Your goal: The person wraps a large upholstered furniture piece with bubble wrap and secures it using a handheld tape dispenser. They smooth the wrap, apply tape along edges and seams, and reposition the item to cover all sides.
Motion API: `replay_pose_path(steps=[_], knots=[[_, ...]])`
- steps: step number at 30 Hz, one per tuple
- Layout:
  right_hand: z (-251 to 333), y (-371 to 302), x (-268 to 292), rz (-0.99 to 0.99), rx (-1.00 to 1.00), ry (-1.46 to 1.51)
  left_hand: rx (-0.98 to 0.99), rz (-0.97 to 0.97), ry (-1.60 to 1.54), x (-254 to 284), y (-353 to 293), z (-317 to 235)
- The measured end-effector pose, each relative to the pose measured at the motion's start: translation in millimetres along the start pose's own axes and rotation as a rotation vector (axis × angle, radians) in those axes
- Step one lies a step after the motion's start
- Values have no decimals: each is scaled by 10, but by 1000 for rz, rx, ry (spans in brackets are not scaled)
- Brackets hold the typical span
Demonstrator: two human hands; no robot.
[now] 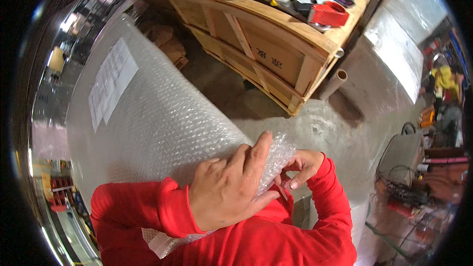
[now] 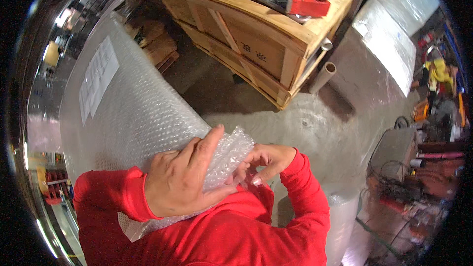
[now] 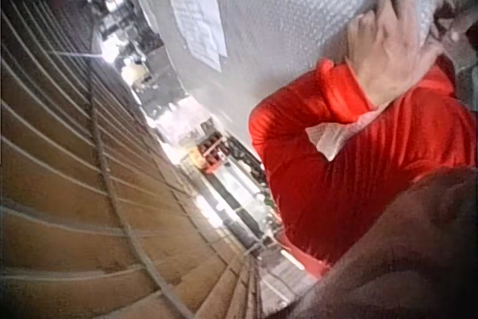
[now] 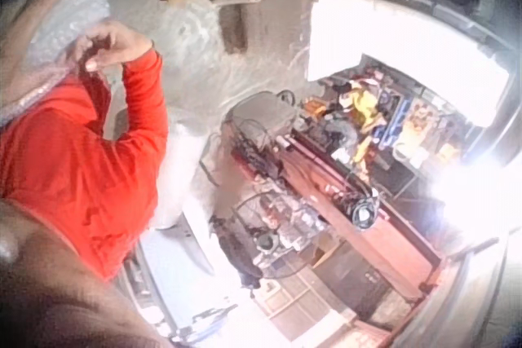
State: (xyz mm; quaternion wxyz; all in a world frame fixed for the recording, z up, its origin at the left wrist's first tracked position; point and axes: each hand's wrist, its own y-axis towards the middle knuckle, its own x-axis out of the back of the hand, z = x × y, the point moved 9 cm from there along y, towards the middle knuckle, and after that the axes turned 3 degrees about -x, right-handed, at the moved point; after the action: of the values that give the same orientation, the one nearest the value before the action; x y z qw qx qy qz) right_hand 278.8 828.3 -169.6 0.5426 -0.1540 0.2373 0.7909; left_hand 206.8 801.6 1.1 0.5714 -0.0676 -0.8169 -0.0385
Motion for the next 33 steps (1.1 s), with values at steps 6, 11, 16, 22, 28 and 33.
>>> replay_pose_path(steps=[6, 11, 16, 22, 28, 33], knots=[[-130, -14, 112, -1, -15, 1, 76, 185, -18, -223, 212, 116], [-30, -47, 191, -89, 19, 1, 45, 71, -158, -214, 379, 183], [204, -67, 229, -114, 193, -133, 140, 36, -254, -149, 485, 301], [238, -77, 310, -99, 197, -169, -283, 37, 122, 7, 637, -7], [322, -666, 352, -228, 138, -205, -418, 406, 267, -320, 665, 80], [531, -1240, 469, -568, 21, -454, -360, 422, 176, -275, 683, 173]])
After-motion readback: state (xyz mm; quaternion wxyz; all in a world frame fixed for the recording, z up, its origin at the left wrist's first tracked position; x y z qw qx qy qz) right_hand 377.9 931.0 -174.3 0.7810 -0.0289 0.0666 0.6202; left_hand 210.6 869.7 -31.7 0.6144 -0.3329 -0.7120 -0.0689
